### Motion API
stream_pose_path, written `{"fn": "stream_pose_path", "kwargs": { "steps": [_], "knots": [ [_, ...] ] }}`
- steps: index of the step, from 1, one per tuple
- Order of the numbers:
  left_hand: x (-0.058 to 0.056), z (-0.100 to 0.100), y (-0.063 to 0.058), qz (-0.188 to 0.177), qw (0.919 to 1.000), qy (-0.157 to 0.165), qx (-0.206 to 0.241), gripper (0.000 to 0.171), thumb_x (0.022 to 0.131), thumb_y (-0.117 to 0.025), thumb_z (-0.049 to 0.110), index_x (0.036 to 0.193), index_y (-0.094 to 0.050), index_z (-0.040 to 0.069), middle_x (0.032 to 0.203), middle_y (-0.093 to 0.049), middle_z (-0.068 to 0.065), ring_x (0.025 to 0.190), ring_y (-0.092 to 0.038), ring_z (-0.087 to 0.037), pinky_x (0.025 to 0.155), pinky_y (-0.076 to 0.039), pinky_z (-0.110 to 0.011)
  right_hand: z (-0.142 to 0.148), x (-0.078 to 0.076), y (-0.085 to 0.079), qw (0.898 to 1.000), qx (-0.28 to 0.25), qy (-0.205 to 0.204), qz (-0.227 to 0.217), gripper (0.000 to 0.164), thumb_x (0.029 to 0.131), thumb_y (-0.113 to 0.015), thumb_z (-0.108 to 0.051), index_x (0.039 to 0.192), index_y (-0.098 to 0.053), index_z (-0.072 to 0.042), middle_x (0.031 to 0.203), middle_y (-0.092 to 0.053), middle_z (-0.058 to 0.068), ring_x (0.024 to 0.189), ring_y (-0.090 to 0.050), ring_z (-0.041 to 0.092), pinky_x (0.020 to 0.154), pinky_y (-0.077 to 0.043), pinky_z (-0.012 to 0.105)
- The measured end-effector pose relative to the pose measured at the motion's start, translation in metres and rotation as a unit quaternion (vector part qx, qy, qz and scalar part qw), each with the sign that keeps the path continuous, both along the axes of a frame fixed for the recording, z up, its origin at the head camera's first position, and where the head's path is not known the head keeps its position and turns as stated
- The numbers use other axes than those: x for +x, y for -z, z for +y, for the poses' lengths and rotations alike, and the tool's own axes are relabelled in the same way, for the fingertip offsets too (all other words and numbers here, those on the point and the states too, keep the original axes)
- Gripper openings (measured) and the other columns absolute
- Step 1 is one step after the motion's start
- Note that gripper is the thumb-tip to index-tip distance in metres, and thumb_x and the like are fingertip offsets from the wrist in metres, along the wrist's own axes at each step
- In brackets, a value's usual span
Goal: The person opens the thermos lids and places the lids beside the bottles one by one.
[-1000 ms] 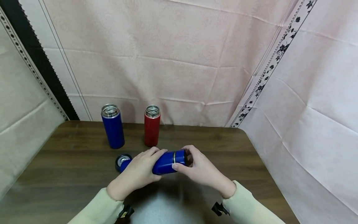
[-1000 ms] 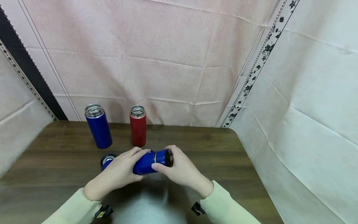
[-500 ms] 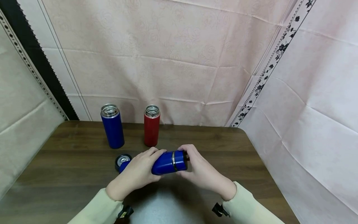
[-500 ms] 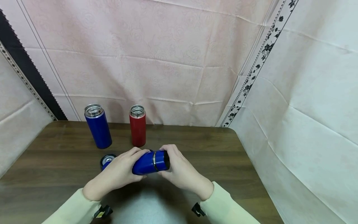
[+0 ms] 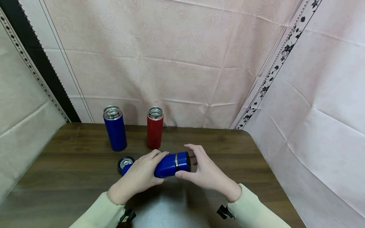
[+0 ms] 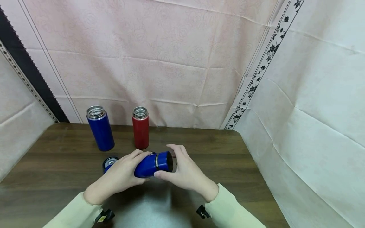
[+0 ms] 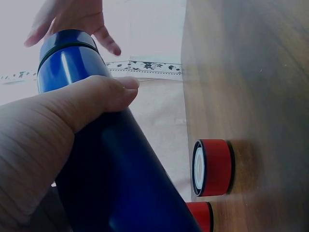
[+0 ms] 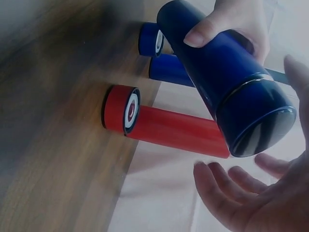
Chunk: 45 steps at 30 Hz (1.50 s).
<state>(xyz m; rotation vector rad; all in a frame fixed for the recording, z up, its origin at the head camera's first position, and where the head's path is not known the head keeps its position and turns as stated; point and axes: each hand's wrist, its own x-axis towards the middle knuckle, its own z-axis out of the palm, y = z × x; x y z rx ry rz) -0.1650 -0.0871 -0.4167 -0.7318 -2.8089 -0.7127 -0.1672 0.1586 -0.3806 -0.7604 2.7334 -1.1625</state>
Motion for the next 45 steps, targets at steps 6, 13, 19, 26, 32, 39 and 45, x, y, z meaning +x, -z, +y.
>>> {"fn": "stream_pose_path", "kwargs": {
  "steps": [6, 13, 19, 26, 32, 39, 45],
  "knots": [
    [0.001, 0.0, 0.0, -0.002, 1.0, -0.001, -0.005, 0.083, 0.069, -0.087, 0.041, 0.14, -0.049, 0.022, 0.121, -0.056, 0.002, 0.105, -0.059, -0.024, 0.092, -0.048, -0.052, -0.001, -0.002, 0.0, 0.999, 0.01, 0.032, -0.022, 0.082, 0.077, -0.07, -0.064, 0.142, -0.034, -0.03, 0.113, -0.058, -0.004, 0.086, -0.061, 0.011, 0.072, -0.054, 0.031],
    [0.002, 0.001, 0.001, 0.011, 0.9999, 0.005, -0.002, 0.082, 0.069, -0.087, 0.041, 0.139, -0.05, 0.021, 0.12, -0.055, 0.001, 0.104, -0.059, -0.024, 0.091, -0.049, -0.052, -0.002, -0.002, 0.0, 0.998, 0.034, 0.055, -0.026, 0.066, 0.084, -0.06, -0.066, 0.136, -0.041, -0.029, 0.103, -0.061, -0.006, 0.077, -0.06, 0.01, 0.063, -0.051, 0.03],
    [0.001, 0.0, 0.001, 0.002, 1.0, 0.004, 0.006, 0.083, 0.069, -0.087, 0.04, 0.14, -0.048, 0.023, 0.12, -0.055, 0.002, 0.104, -0.059, -0.024, 0.092, -0.048, -0.052, -0.002, -0.004, 0.001, 0.998, 0.03, 0.044, -0.042, 0.064, 0.085, -0.059, -0.063, 0.134, -0.045, -0.024, 0.101, -0.06, -0.005, 0.074, -0.061, 0.011, 0.06, -0.052, 0.031],
    [-0.001, 0.0, 0.002, 0.003, 1.0, 0.0, 0.007, 0.083, 0.068, -0.087, 0.04, 0.14, -0.049, 0.023, 0.12, -0.055, 0.003, 0.104, -0.059, -0.023, 0.091, -0.049, -0.052, -0.002, -0.006, 0.003, 0.998, 0.024, 0.036, -0.034, 0.058, 0.086, -0.06, -0.062, 0.13, -0.046, -0.028, 0.102, -0.059, -0.007, 0.079, -0.06, 0.01, 0.065, -0.052, 0.03],
    [-0.002, -0.002, 0.005, -0.001, 1.0, -0.002, 0.002, 0.082, 0.069, -0.087, 0.04, 0.139, -0.049, 0.022, 0.12, -0.055, 0.001, 0.104, -0.059, -0.025, 0.091, -0.048, -0.052, -0.001, -0.007, 0.005, 0.999, 0.017, 0.006, -0.031, 0.062, 0.085, -0.063, -0.06, 0.134, -0.044, -0.027, 0.104, -0.058, -0.007, 0.082, -0.06, 0.012, 0.069, -0.053, 0.03],
    [-0.008, -0.004, 0.006, -0.013, 0.9999, -0.005, 0.006, 0.082, 0.068, -0.088, 0.038, 0.139, -0.05, 0.02, 0.12, -0.056, 0.0, 0.104, -0.059, -0.026, 0.091, -0.048, -0.054, 0.0, -0.013, 0.007, 0.999, 0.002, -0.05, 0.0, 0.068, 0.085, -0.071, -0.046, 0.141, -0.035, -0.034, 0.117, -0.051, -0.007, 0.092, -0.058, 0.015, 0.075, -0.054, 0.031],
    [-0.012, -0.006, 0.005, -0.02, 0.9997, -0.014, 0.005, 0.082, 0.068, -0.088, 0.039, 0.139, -0.049, 0.022, 0.121, -0.055, 0.001, 0.105, -0.059, -0.025, 0.092, -0.048, -0.053, -0.001, -0.018, 0.006, 0.998, 0.007, -0.067, 0.007, 0.077, 0.084, -0.073, -0.045, 0.145, -0.028, -0.036, 0.129, -0.044, -0.006, 0.099, -0.055, 0.014, 0.075, -0.055, 0.03]
  ]
}}
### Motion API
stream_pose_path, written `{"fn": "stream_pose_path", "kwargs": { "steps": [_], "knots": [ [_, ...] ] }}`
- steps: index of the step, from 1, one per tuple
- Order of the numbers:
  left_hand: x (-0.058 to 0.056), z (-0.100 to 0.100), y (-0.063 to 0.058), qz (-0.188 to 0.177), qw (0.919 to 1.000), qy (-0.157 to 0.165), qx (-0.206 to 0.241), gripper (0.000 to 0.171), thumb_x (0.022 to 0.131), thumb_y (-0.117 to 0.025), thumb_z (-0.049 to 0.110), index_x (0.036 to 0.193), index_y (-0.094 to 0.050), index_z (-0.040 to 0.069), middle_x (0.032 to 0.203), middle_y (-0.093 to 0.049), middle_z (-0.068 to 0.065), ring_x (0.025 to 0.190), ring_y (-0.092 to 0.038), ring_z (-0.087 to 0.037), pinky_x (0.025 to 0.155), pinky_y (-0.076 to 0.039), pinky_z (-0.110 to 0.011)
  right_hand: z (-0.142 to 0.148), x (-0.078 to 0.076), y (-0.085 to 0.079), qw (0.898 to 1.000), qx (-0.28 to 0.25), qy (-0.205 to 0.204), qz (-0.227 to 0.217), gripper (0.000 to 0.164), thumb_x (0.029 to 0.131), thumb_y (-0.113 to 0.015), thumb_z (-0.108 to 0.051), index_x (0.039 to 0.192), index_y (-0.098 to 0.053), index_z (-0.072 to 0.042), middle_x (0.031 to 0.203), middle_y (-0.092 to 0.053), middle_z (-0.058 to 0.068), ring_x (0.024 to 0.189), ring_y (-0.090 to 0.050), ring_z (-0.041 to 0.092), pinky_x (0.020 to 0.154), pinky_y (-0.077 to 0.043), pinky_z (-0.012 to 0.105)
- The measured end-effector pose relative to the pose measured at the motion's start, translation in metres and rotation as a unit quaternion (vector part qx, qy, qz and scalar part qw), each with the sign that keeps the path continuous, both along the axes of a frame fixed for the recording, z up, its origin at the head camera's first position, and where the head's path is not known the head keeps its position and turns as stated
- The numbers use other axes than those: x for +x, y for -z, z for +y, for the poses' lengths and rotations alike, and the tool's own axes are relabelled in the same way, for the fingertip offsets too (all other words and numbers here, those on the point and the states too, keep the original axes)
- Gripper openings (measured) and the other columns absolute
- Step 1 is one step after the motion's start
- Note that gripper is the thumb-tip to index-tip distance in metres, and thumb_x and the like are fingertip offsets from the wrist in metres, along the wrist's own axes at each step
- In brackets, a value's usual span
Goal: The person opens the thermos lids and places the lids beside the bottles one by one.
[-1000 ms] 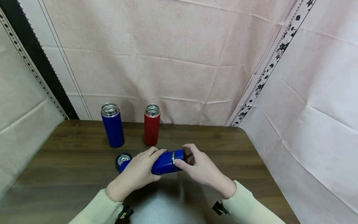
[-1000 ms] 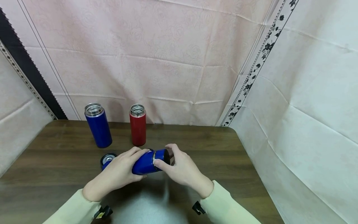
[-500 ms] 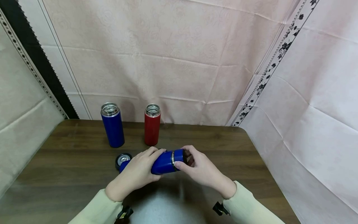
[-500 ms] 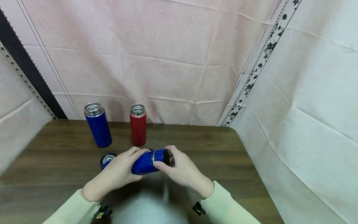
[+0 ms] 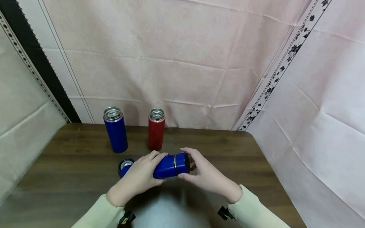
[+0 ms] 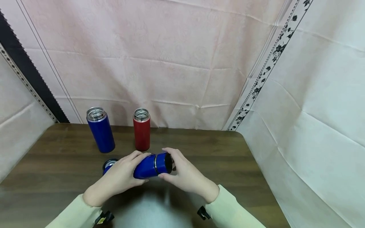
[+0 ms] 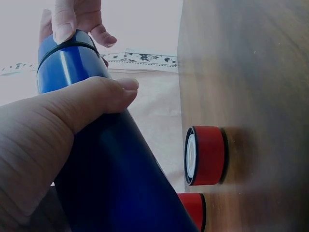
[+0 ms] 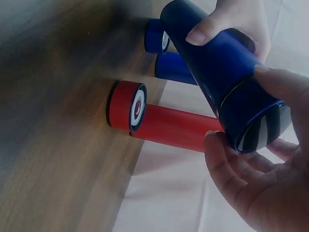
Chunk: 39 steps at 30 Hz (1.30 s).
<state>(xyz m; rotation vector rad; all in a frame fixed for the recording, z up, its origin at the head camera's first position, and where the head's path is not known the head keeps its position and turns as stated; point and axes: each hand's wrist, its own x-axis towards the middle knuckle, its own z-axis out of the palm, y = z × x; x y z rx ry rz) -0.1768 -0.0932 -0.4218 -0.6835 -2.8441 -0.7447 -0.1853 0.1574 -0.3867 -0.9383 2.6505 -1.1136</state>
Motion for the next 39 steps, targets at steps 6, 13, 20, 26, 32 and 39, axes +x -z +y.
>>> {"fn": "stream_pose_path", "kwargs": {
  "steps": [6, 13, 20, 26, 32, 39],
  "knots": [
    [0.002, 0.0, 0.002, 0.001, 0.9999, 0.001, 0.012, 0.083, 0.068, -0.088, 0.039, 0.14, -0.049, 0.022, 0.121, -0.055, 0.001, 0.106, -0.059, -0.025, 0.093, -0.047, -0.054, -0.003, 0.0, 0.005, 0.997, -0.021, 0.054, -0.042, 0.07, 0.084, -0.068, -0.054, 0.141, -0.034, -0.033, 0.121, -0.051, -0.004, 0.093, -0.058, 0.013, 0.077, -0.054, 0.033],
    [0.004, 0.0, 0.006, -0.004, 1.0, 0.003, 0.008, 0.083, 0.068, -0.088, 0.039, 0.139, -0.05, 0.021, 0.122, -0.056, 0.0, 0.107, -0.059, -0.026, 0.093, -0.047, -0.055, -0.003, 0.002, 0.01, 0.995, -0.011, 0.086, -0.051, 0.054, 0.089, -0.059, -0.059, 0.13, -0.047, -0.027, 0.104, -0.056, -0.004, 0.086, -0.057, 0.013, 0.071, -0.052, 0.032],
    [0.005, -0.002, 0.006, 0.004, 1.0, 0.006, 0.004, 0.083, 0.068, -0.088, 0.039, 0.139, -0.048, 0.025, 0.122, -0.055, 0.001, 0.107, -0.059, -0.025, 0.093, -0.047, -0.054, -0.001, 0.004, 0.007, 0.999, -0.023, 0.04, -0.023, 0.059, 0.086, -0.068, -0.05, 0.136, -0.043, -0.03, 0.113, -0.052, -0.008, 0.092, -0.057, 0.013, 0.075, -0.055, 0.034],
    [0.005, -0.002, 0.006, 0.001, 1.0, 0.008, 0.002, 0.083, 0.068, -0.088, 0.039, 0.139, -0.048, 0.024, 0.121, -0.055, 0.0, 0.107, -0.059, -0.026, 0.094, -0.046, -0.054, 0.001, 0.005, 0.006, 1.0, -0.013, -0.005, -0.005, 0.067, 0.087, -0.071, -0.042, 0.142, -0.034, -0.036, 0.121, -0.045, -0.009, 0.102, -0.055, 0.016, 0.082, -0.053, 0.032],
    [0.006, 0.0, 0.005, -0.005, 0.9999, 0.009, 0.003, 0.082, 0.068, -0.088, 0.038, 0.139, -0.049, 0.022, 0.122, -0.055, -0.001, 0.107, -0.058, -0.027, 0.093, -0.046, -0.055, 0.001, 0.005, 0.001, 1.0, 0.007, 0.007, -0.02, 0.073, 0.083, -0.07, -0.053, 0.144, -0.032, -0.035, 0.129, -0.044, -0.006, 0.102, -0.056, 0.015, 0.081, -0.054, 0.033],
    [0.006, 0.0, 0.005, 0.016, 0.9994, 0.019, -0.023, 0.083, 0.069, -0.087, 0.039, 0.14, -0.048, 0.021, 0.122, -0.055, -0.003, 0.108, -0.058, -0.029, 0.094, -0.046, -0.055, 0.001, 0.002, -0.005, 0.992, 0.113, -0.013, 0.05, 0.077, 0.082, -0.072, -0.052, 0.147, -0.032, -0.039, 0.125, -0.048, -0.008, 0.107, -0.053, 0.01, 0.088, -0.051, 0.035]
  ]
}}
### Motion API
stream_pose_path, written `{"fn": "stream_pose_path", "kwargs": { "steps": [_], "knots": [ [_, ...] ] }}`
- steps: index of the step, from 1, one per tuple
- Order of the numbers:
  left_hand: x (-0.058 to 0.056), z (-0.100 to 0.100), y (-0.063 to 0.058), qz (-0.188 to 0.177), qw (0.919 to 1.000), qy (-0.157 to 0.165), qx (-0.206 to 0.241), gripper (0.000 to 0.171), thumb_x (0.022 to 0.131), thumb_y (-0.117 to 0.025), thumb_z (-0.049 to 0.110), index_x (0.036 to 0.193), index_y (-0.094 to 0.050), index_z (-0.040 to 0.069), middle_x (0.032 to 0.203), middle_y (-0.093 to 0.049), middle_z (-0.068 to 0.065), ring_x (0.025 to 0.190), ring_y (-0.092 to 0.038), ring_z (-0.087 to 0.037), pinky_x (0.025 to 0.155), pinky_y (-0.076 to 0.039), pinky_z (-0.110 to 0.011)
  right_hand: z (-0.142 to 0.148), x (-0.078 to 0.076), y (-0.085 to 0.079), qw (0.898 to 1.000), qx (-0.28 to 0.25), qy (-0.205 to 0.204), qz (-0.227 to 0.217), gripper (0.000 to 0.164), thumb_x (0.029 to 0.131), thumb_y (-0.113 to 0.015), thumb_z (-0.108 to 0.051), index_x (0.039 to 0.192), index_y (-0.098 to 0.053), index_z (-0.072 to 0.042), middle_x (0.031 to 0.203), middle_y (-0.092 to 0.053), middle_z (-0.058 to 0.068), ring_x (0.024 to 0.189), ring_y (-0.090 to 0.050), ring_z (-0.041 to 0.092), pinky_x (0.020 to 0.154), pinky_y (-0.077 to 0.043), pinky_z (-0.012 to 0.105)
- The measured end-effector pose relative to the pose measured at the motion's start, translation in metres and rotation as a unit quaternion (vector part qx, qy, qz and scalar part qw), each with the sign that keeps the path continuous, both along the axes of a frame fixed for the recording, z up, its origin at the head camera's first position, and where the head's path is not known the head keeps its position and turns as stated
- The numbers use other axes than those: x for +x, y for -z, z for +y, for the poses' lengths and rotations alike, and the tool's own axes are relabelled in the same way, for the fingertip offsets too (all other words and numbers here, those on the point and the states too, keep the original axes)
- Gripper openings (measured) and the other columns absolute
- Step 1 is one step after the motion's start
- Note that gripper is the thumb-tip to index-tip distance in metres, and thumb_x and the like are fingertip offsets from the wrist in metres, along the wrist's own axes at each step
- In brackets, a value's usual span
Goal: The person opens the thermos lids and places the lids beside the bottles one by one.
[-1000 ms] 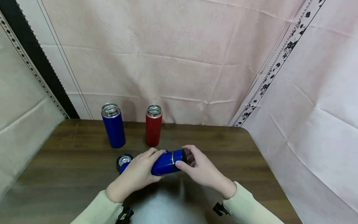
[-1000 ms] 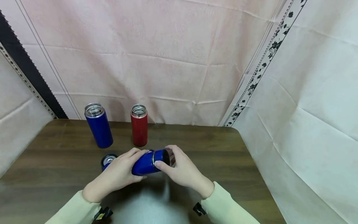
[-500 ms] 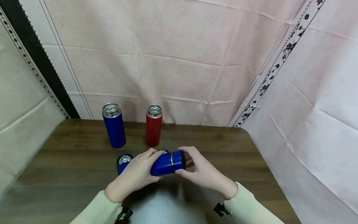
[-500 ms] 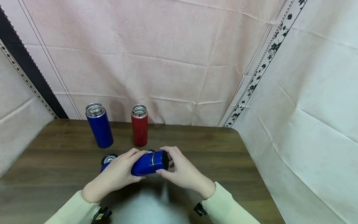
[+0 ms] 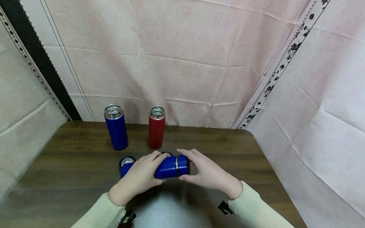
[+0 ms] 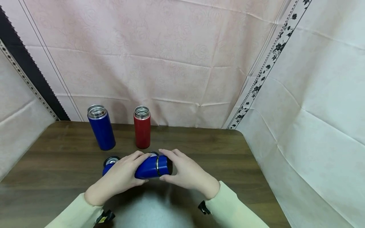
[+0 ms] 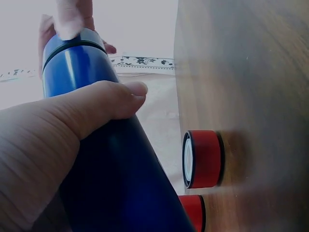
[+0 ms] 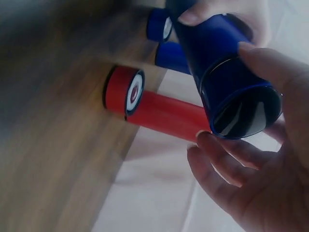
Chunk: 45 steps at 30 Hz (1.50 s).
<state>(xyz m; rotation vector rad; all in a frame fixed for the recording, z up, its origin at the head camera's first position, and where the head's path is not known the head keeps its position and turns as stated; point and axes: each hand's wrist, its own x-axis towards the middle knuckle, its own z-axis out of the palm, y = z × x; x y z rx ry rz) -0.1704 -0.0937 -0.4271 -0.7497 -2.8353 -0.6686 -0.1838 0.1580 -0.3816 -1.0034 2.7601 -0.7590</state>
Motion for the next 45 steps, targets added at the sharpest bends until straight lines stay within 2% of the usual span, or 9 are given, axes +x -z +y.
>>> {"fn": "stream_pose_path", "kwargs": {
  "steps": [7, 11, 14, 22, 27, 31, 35, 39, 45],
  "knots": [
    [-0.002, 0.0, 0.0, 0.018, 0.9996, 0.013, -0.019, 0.084, 0.069, -0.088, 0.039, 0.14, -0.048, 0.021, 0.121, -0.056, -0.002, 0.105, -0.059, -0.026, 0.093, -0.048, -0.051, -0.001, 0.0, 0.001, 0.995, 0.05, -0.028, 0.079, 0.071, 0.082, -0.074, -0.046, 0.142, -0.043, -0.024, 0.126, -0.049, -0.006, 0.11, -0.051, 0.009, 0.093, -0.049, 0.033],
    [-0.004, -0.001, -0.002, 0.021, 0.9996, 0.012, -0.017, 0.083, 0.069, -0.087, 0.041, 0.14, -0.048, 0.02, 0.12, -0.056, -0.001, 0.104, -0.06, -0.026, 0.092, -0.049, -0.05, 0.002, -0.001, 0.0, 0.99, 0.043, -0.032, 0.127, 0.067, 0.081, -0.077, -0.04, 0.138, -0.047, -0.019, 0.127, -0.049, -0.005, 0.112, -0.049, 0.008, 0.095, -0.047, 0.03],
    [-0.007, -0.003, -0.005, 0.023, 0.9997, 0.005, -0.008, 0.083, 0.069, -0.087, 0.041, 0.14, -0.049, 0.019, 0.119, -0.056, 0.0, 0.103, -0.06, -0.025, 0.092, -0.048, -0.051, 0.007, -0.001, -0.001, 0.99, 0.022, -0.019, 0.139, 0.067, 0.08, -0.079, -0.036, 0.136, -0.048, -0.019, 0.127, -0.048, -0.007, 0.114, -0.047, 0.007, 0.096, -0.046, 0.029],
    [-0.012, -0.006, -0.011, 0.001, 0.9999, -0.012, 0.011, 0.084, 0.069, -0.087, 0.041, 0.141, -0.047, 0.023, 0.121, -0.056, 0.0, 0.107, -0.06, -0.027, 0.092, -0.047, -0.055, 0.024, -0.008, 0.006, 0.993, -0.018, 0.036, 0.11, 0.064, 0.079, -0.08, -0.03, 0.131, -0.046, -0.015, 0.117, -0.049, -0.007, 0.097, -0.051, 0.005, 0.085, -0.049, 0.024],
    [-0.014, -0.006, -0.014, 0.003, 0.9993, -0.012, 0.035, 0.084, 0.069, -0.086, 0.043, 0.14, -0.047, 0.024, 0.12, -0.055, 0.002, 0.106, -0.06, -0.024, 0.089, -0.049, -0.054, 0.034, -0.016, 0.016, 0.994, -0.049, 0.074, 0.059, 0.06, 0.077, -0.081, -0.027, 0.124, -0.046, -0.012, 0.112, -0.05, -0.005, 0.092, -0.056, 0.006, 0.077, -0.052, 0.022],
    [-0.019, -0.001, -0.023, 0.007, 0.9963, -0.014, 0.085, 0.083, 0.069, -0.086, 0.045, 0.139, -0.047, 0.024, 0.121, -0.054, 0.002, 0.106, -0.059, -0.024, 0.088, -0.05, -0.055, 0.044, -0.03, 0.034, 0.99, -0.089, 0.106, 0.006, 0.058, 0.076, -0.083, -0.028, 0.117, -0.045, -0.014, 0.109, -0.053, -0.002, 0.091, -0.059, 0.008, 0.074, -0.053, 0.023],
    [-0.029, 0.012, -0.039, 0.003, 0.9853, -0.018, 0.17, 0.082, 0.069, -0.084, 0.049, 0.138, -0.046, 0.025, 0.125, -0.053, 0.006, 0.114, -0.053, -0.02, 0.091, -0.047, -0.056, 0.049, -0.045, 0.06, 0.984, -0.111, 0.131, -0.044, 0.058, 0.078, -0.082, -0.034, 0.115, -0.042, -0.014, 0.109, -0.053, 0.002, 0.092, -0.06, 0.011, 0.074, -0.053, 0.024],
    [-0.045, 0.028, -0.049, -0.004, 0.9653, -0.018, 0.261, 0.08, 0.07, -0.083, 0.05, 0.137, -0.046, 0.026, 0.127, -0.053, 0.007, 0.119, -0.047, -0.018, 0.095, -0.045, -0.054, 0.05, -0.056, 0.081, 0.978, -0.122, 0.154, -0.068, 0.059, 0.078, -0.081, -0.037, 0.114, -0.041, -0.014, 0.11, -0.053, 0.005, 0.091, -0.059, 0.015, 0.073, -0.053, 0.027],
    [-0.074, 0.043, -0.044, -0.057, 0.9407, -0.071, 0.327, 0.089, 0.072, -0.079, 0.056, 0.144, -0.039, 0.022, 0.134, -0.051, -0.001, 0.121, -0.051, -0.023, 0.097, -0.042, -0.056, 0.049, -0.066, 0.096, 0.973, -0.118, 0.186, -0.071, 0.061, 0.078, -0.079, -0.043, 0.116, -0.04, -0.015, 0.111, -0.053, 0.007, 0.088, -0.059, 0.016, 0.07, -0.053, 0.029]
  ]
}}
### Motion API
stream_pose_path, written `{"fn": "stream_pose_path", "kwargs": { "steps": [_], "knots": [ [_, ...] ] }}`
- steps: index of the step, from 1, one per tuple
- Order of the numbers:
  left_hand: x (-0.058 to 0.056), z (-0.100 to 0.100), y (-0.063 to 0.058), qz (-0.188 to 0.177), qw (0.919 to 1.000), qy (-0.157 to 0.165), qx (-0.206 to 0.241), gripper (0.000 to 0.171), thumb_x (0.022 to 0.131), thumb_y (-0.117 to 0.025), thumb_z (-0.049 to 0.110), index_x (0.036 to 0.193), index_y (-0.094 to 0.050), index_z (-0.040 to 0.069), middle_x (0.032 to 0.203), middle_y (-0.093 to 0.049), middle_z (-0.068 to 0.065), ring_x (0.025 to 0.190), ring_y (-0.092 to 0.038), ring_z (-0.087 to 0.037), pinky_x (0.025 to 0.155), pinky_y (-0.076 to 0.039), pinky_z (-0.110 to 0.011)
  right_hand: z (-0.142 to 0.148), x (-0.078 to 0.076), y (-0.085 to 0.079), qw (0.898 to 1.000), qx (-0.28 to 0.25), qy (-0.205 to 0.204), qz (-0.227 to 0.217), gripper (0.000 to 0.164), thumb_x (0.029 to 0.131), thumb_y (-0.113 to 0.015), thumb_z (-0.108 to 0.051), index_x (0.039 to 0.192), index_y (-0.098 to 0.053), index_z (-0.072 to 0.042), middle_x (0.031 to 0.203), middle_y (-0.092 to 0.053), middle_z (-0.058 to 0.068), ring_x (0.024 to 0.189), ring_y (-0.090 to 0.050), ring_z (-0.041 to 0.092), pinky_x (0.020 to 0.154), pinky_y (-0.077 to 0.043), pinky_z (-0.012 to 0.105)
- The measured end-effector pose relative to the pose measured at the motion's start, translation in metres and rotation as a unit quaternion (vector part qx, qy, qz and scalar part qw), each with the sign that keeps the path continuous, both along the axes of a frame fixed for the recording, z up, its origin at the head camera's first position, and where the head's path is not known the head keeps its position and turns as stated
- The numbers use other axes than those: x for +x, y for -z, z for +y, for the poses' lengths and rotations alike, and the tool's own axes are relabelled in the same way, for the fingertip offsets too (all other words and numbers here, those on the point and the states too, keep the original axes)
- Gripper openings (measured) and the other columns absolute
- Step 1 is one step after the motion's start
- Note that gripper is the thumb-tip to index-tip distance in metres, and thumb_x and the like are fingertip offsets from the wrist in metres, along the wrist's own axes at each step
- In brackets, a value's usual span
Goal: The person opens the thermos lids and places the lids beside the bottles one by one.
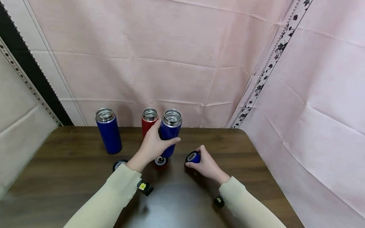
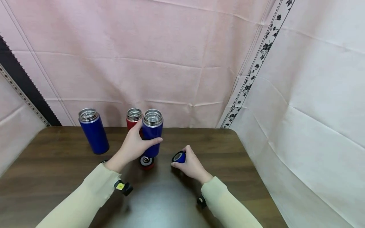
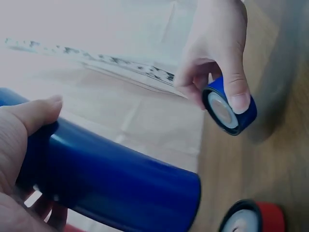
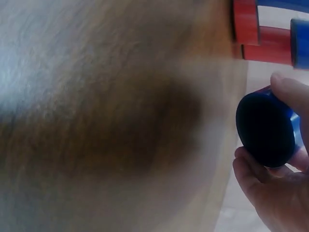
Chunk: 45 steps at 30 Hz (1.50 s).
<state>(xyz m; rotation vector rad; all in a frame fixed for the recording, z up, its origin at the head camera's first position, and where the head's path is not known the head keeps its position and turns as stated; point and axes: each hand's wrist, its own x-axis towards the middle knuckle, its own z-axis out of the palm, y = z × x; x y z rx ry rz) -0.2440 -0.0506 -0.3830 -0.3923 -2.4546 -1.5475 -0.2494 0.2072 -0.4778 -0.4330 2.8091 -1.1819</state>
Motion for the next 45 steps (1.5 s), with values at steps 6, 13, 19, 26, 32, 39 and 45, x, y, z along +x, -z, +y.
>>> {"fn": "stream_pose_path", "kwargs": {
  "steps": [6, 13, 19, 26, 32, 39, 45],
  "knots": [
    [-0.031, 0.012, 0.021, -0.041, 0.9978, -0.04, 0.032, 0.092, 0.074, -0.079, 0.051, 0.147, -0.032, 0.021, 0.137, -0.05, -0.003, 0.123, -0.051, -0.025, 0.102, -0.039, -0.055, -0.006, -0.004, 0.008, 1.0, 0.005, 0.013, -0.014, 0.063, 0.078, -0.078, -0.046, 0.119, -0.041, -0.016, 0.112, -0.055, 0.007, 0.089, -0.06, 0.016, 0.072, -0.053, 0.031],
    [-0.046, 0.026, 0.037, -0.054, 0.9974, -0.032, 0.037, 0.087, 0.078, -0.08, 0.044, 0.146, -0.033, 0.016, 0.135, -0.051, -0.006, 0.122, -0.052, -0.026, 0.103, -0.039, -0.052, -0.012, -0.007, 0.012, 1.0, 0.007, 0.004, 0.0, 0.062, 0.078, -0.078, -0.046, 0.117, -0.042, -0.014, 0.11, -0.057, 0.006, 0.088, -0.059, 0.014, 0.074, -0.052, 0.031],
    [-0.056, 0.031, 0.044, -0.081, 0.9955, -0.032, 0.037, 0.091, 0.077, -0.078, 0.048, 0.147, -0.03, 0.016, 0.138, -0.05, -0.007, 0.123, -0.051, -0.029, 0.103, -0.037, -0.054, -0.014, -0.008, 0.01, 1.0, 0.018, -0.007, -0.001, 0.061, 0.078, -0.079, -0.044, 0.116, -0.042, -0.014, 0.108, -0.058, 0.005, 0.088, -0.059, 0.014, 0.075, -0.052, 0.031],
    [-0.063, 0.032, 0.049, -0.083, 0.9958, -0.032, 0.02, 0.089, 0.078, -0.078, 0.046, 0.148, -0.031, 0.018, 0.138, -0.05, -0.007, 0.123, -0.051, -0.029, 0.103, -0.037, -0.054, -0.01, -0.012, 0.002, 0.998, 0.069, -0.015, 0.006, 0.063, 0.077, -0.081, -0.04, 0.118, -0.043, -0.009, 0.106, -0.059, 0.008, 0.092, -0.059, 0.015, 0.081, -0.051, 0.033],
    [-0.074, 0.038, 0.052, -0.088, 0.9958, -0.021, -0.012, 0.092, 0.079, -0.077, 0.047, 0.15, -0.027, 0.019, 0.139, -0.049, -0.009, 0.124, -0.05, -0.03, 0.102, -0.038, -0.056, -0.004, -0.019, 0.005, 0.995, 0.096, -0.017, 0.006, 0.061, 0.077, -0.082, -0.036, 0.117, -0.046, -0.007, 0.106, -0.059, 0.007, 0.093, -0.059, 0.014, 0.084, -0.051, 0.034],
    [-0.083, 0.042, 0.053, -0.102, 0.9946, -0.014, -0.012, 0.093, 0.078, -0.078, 0.045, 0.15, -0.027, 0.018, 0.141, -0.047, -0.01, 0.125, -0.048, -0.032, 0.102, -0.037, -0.057, -0.003, -0.021, 0.011, 0.994, 0.106, -0.018, 0.004, 0.057, 0.078, -0.082, -0.029, 0.119, -0.049, -0.005, 0.109, -0.06, 0.008, 0.097, -0.059, 0.016, 0.088, -0.05, 0.036],
    [-0.087, 0.046, 0.056, -0.108, 0.9939, -0.015, -0.012, 0.093, 0.078, -0.079, 0.045, 0.15, -0.026, 0.019, 0.141, -0.047, -0.009, 0.125, -0.048, -0.031, 0.102, -0.038, -0.057, -0.004, -0.019, 0.012, 0.992, 0.122, 0.002, 0.017, 0.061, 0.078, -0.082, -0.03, 0.123, -0.051, -0.005, 0.113, -0.061, 0.011, 0.101, -0.06, 0.021, 0.089, -0.05, 0.039]
  ]
}}
